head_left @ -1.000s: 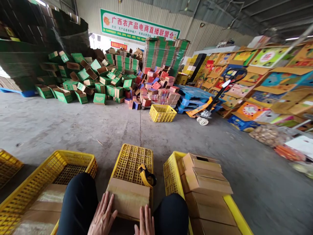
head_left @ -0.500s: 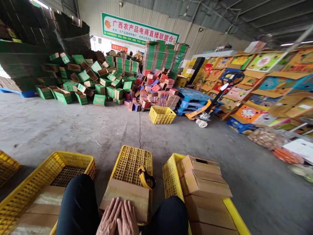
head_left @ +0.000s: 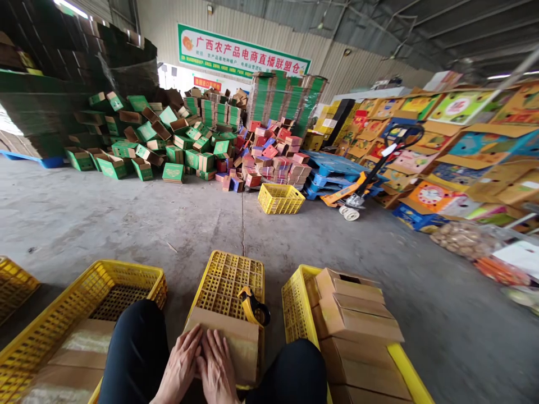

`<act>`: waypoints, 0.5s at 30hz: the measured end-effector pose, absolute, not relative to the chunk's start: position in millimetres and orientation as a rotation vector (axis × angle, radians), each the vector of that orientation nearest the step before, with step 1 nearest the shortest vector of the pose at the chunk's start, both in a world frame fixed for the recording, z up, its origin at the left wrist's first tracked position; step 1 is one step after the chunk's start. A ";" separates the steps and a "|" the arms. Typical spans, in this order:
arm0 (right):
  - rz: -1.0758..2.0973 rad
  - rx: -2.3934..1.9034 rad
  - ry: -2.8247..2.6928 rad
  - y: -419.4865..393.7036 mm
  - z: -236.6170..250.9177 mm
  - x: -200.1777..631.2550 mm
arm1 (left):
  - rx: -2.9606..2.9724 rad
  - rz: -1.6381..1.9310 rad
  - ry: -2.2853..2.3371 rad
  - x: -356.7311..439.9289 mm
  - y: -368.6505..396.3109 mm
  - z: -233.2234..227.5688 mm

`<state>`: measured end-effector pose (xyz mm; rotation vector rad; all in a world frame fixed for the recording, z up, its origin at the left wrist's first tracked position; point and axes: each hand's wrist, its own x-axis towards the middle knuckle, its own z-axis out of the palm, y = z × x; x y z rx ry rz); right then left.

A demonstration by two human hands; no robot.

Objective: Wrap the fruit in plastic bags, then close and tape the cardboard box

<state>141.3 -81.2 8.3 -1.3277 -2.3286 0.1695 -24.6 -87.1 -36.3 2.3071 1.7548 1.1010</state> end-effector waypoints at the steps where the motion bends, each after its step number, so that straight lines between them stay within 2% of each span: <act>1: 0.158 -1.344 -2.305 -80.6 9.2 139.4 | 2.301 1.070 1.778 -24.5 -85.2 -34.9; 15: 0.039 -1.554 -2.191 -54.0 10.6 158.0 | 2.378 0.767 2.012 5.1 -72.6 -28.5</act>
